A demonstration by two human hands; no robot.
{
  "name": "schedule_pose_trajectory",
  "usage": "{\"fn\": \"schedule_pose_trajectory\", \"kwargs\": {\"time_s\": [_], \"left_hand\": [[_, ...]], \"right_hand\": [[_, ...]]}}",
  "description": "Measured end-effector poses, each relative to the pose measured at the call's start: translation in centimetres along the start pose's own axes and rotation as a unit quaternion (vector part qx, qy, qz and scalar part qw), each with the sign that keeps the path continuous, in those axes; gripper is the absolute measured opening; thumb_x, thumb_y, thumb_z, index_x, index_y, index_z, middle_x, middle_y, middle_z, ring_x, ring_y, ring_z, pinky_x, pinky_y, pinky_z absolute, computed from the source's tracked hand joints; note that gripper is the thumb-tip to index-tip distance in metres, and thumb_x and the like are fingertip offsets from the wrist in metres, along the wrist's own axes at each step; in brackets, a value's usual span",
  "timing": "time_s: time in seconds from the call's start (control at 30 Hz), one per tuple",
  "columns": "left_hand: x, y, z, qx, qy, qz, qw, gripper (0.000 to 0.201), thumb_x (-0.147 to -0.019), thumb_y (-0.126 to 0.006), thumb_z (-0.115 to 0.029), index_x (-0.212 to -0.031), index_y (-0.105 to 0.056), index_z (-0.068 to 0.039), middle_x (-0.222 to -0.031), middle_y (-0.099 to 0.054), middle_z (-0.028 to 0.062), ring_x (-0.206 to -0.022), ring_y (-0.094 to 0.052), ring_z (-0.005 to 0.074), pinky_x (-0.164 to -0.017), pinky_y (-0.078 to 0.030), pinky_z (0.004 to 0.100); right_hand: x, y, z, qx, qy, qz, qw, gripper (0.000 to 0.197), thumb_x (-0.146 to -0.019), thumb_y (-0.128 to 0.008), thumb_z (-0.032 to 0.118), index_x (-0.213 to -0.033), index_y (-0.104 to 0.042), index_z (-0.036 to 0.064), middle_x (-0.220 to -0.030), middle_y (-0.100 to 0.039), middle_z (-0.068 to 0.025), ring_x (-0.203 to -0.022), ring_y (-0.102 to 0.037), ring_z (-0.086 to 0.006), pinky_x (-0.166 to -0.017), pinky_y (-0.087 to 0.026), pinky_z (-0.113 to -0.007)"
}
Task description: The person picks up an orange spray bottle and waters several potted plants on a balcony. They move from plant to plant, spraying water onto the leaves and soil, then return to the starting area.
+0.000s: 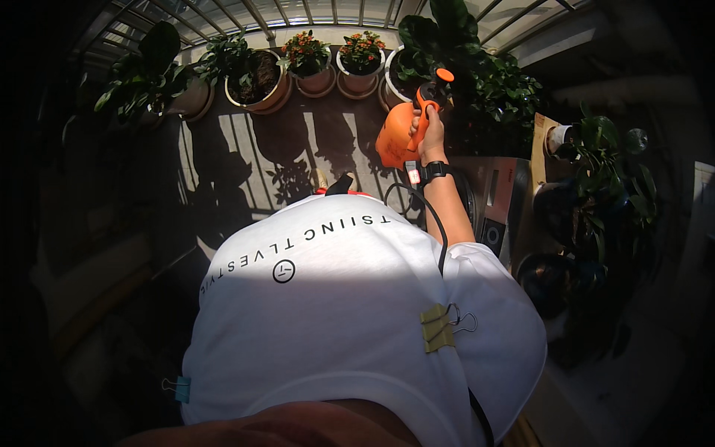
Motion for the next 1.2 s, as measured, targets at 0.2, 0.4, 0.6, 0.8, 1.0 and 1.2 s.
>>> {"fn": "schedule_pose_trajectory", "kwargs": {"time_s": [0.2,0.4,0.6,0.8,1.0,1.2], "left_hand": [[-0.4,-0.9,3.3,0.056,0.035,0.051,0.997,0.055,-0.088,-0.066,-0.013,-0.137,-0.045,0.0,-0.114,-0.063,0.0164,-0.097,-0.063,0.0214,-0.082,-0.051,0.0329],[-0.9,-0.8,1.6,0.031,0.011,0.032,0.999,0.053,-0.088,-0.064,-0.014,-0.136,-0.047,0.0,-0.115,-0.064,0.015,-0.099,-0.063,0.0214,-0.083,-0.05,0.0322],[-2.8,-0.9,-1.8,-0.083,-0.017,0.035,0.996,0.046,-0.092,-0.06,-0.014,-0.134,-0.05,0.0,-0.125,-0.061,0.0172,-0.113,-0.061,0.0248,-0.093,-0.048,0.0342],[-5.7,0.3,-1.4,-0.051,-0.032,0.062,0.996,0.045,-0.092,-0.062,-0.012,-0.134,-0.05,0.001,-0.124,-0.062,0.0171,-0.115,-0.059,0.0241,-0.095,-0.046,0.0344],[-7.8,2.6,-5.9,-0.069,0.007,0.103,0.992,0.045,-0.093,-0.061,-0.012,-0.134,-0.049,0.003,-0.121,-0.062,0.0171,-0.112,-0.06,0.0242,-0.094,-0.047,0.0354],[-13.5,2.7,-17.6,-0.158,-0.028,0.146,0.976,0.041,-0.092,-0.057,-0.005,-0.131,-0.051,0.002,-0.112,-0.066,0.0142,-0.103,-0.063,0.0234,-0.087,-0.051,0.0351]], "right_hand": [[0.4,1.2,-1.2,-0.005,-0.016,0.001,1.0,0.041,-0.097,-0.048,0.041,-0.094,-0.056,0.0004,-0.059,-0.05,-0.0022,-0.049,-0.047,-0.0139,-0.051,-0.042,-0.029],[0.9,2.2,-2.2,0.007,-0.028,-0.004,1.0,0.044,-0.096,-0.049,0.045,-0.095,-0.056,0.0015,-0.059,-0.049,-0.0023,-0.051,-0.047,-0.0149,-0.053,-0.043,-0.029],[1.0,2.6,-2.3,0.021,-0.014,-0.003,1.0,0.048,-0.094,-0.051,0.048,-0.095,-0.057,0.0008,-0.059,-0.051,-0.0032,-0.052,-0.049,-0.015,-0.053,-0.043,-0.029],[0.3,3.7,-2.5,0.018,-0.005,-0.013,1.0,0.049,-0.094,-0.051,0.049,-0.096,-0.058,-0.0001,-0.06,-0.052,-0.0036,-0.054,-0.05,-0.015,-0.055,-0.043,-0.029],[-0.6,4.8,-3.0,-0.015,-0.003,-0.062,0.998,0.044,-0.095,-0.053,0.045,-0.092,-0.057,0.0017,-0.058,-0.05,-0.0041,-0.051,-0.048,-0.0137,-0.052,-0.042,-0.027],[-1.4,5.6,-3.0,-0.001,0.006,-0.111,0.994,0.043,-0.096,-0.053,0.044,-0.089,-0.058,0.0023,-0.06,-0.051,-0.0039,-0.053,-0.049,-0.0129,-0.054,-0.041,-0.026]]}}
Point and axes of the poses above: each hand's wrist, its own x-axis away from the middle knuckle, its own y-axis out of the back of the hand, z = x × y, the point moved 8 cm from there along -x, towards the middle knuckle
